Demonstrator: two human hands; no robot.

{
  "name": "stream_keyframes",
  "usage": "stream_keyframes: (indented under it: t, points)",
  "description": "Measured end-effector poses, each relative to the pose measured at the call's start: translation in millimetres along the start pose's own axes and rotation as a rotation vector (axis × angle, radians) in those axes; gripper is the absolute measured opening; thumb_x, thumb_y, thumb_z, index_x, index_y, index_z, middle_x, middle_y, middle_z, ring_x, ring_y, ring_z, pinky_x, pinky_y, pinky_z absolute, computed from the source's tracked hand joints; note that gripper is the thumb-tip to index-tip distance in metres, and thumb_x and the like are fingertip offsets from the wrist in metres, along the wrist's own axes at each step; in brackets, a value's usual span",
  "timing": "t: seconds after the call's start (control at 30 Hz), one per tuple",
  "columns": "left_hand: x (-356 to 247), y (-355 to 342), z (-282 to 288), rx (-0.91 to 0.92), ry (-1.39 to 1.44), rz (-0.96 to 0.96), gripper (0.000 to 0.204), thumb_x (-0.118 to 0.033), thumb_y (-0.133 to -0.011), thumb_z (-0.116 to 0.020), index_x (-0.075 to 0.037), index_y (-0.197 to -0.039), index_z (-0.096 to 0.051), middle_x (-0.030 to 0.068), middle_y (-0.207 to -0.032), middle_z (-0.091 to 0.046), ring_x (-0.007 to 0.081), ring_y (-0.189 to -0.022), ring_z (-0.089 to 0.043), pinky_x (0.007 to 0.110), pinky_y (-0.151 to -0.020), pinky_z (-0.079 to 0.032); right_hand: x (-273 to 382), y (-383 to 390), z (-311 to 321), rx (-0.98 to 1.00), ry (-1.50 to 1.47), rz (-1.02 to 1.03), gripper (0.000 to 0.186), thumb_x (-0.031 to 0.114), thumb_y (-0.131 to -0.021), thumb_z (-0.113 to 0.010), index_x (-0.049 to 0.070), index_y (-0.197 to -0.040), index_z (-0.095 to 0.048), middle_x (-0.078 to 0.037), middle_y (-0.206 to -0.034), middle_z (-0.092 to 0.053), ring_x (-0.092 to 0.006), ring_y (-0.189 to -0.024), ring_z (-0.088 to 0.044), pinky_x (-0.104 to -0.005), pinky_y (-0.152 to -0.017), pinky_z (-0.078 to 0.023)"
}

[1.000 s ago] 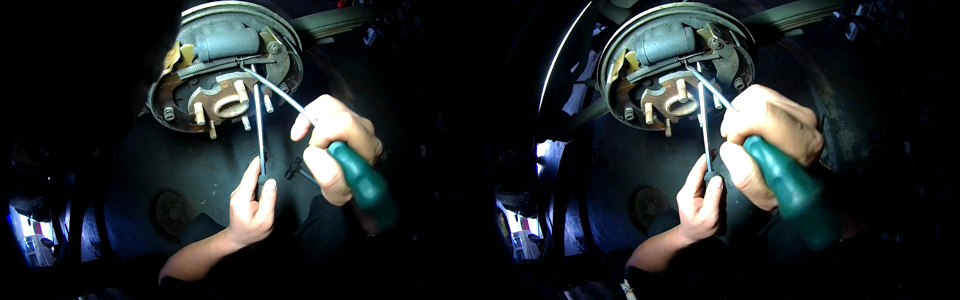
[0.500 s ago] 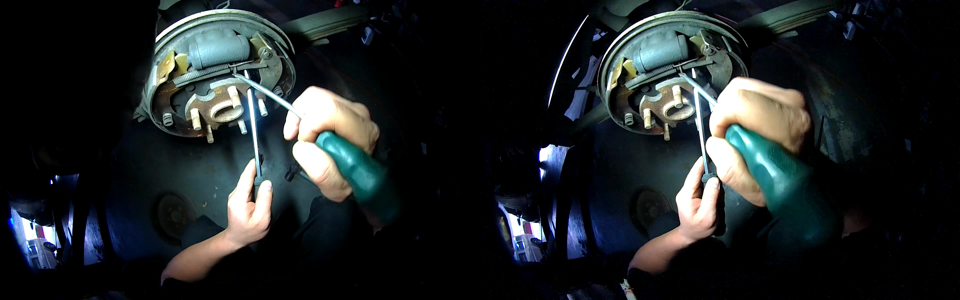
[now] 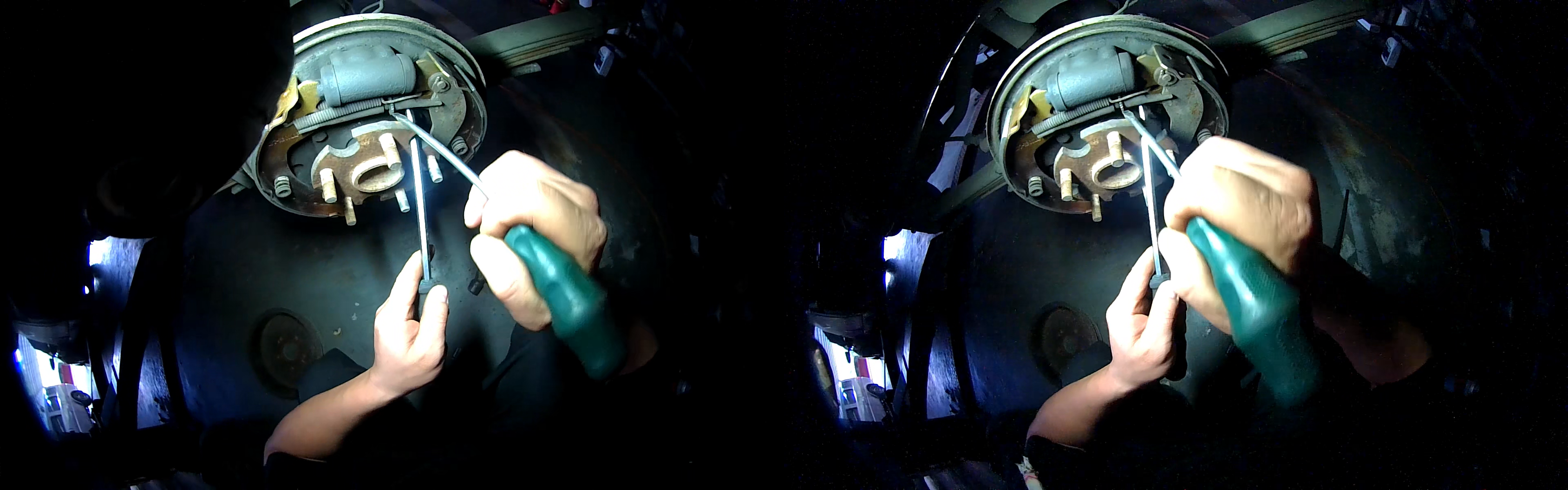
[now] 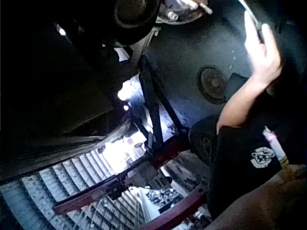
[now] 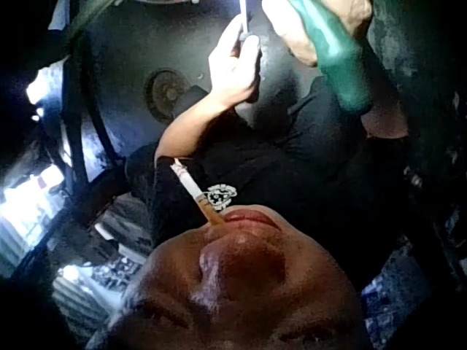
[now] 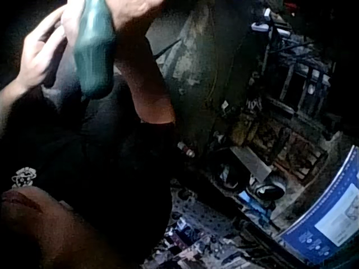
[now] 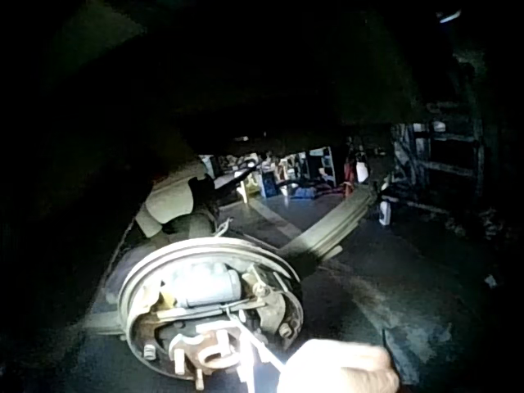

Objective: The person uses a screwdriver and flashlight to adjust the brake shoes inside a drum brake assembly. They then pick up a brake drum, align it with the hub, and tap it into place with a hammer.

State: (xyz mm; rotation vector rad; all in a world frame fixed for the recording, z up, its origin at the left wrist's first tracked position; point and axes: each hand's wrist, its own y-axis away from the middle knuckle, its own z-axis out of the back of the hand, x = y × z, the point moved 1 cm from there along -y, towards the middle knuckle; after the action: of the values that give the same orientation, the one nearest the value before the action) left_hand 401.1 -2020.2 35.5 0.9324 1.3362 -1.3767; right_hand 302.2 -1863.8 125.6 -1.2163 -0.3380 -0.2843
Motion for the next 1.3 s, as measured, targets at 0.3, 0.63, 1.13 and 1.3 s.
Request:
stream_keyframes:
  t: [0.3,0.63,1.13,1.3]
  points:
    - [4,-1,-5,0.003,0.029,-0.024,0.046,-0.004,-0.099,-0.057,0.011,-0.140,-0.045,0.0179,-0.110,-0.068,0.0188,-0.098,-0.066,0.030,-0.088,-0.052,-20,37,-18,-0.006,0.032,0.162,0.010,0.005,-0.074,-0.068,0.003,-0.080,-0.060,-0.013,-0.076,-0.062,-0.0241,-0.068,-0.064,-0.0331,-0.064,-0.053]
    - [0,1,-1,-0.009,0.001,0.024,0.045,-0.003,-0.099,-0.056,0.010,-0.140,-0.046,0.0132,-0.105,-0.066,0.0143,-0.091,-0.062,0.027,-0.082,-0.050,-7,-1,13,0.090,-0.023,-0.080,0.009,0.007,-0.076,-0.062,0.002,-0.076,-0.054,-0.010,-0.076,-0.061,-0.0188,-0.068,-0.061,-0.0314,-0.064,-0.051]
    - [-1,1,0,0.006,-0.033,0.019,0.045,-0.003,-0.100,-0.055,0.007,-0.143,-0.046,0.0025,-0.094,-0.062,0.0045,-0.074,-0.051,0.020,-0.068,-0.044,-4,6,11,0.041,-0.024,-0.025,0.010,0.008,-0.075,-0.066,0.003,-0.075,-0.057,-0.012,-0.074,-0.061,-0.0204,-0.066,-0.062,-0.0312,-0.063,-0.052]
    - [-1,0,-1,-0.016,-0.059,-0.009,0.046,-0.006,-0.097,-0.058,0.012,-0.139,-0.047,0.0213,-0.110,-0.069,0.0210,-0.099,-0.067,0.032,-0.088,-0.052,2,-4,5,0.000,-0.016,-0.047,0.010,0.006,-0.071,-0.065,0.001,-0.075,-0.058,-0.012,-0.073,-0.061,-0.0208,-0.064,-0.062,-0.0308,-0.060,-0.051]
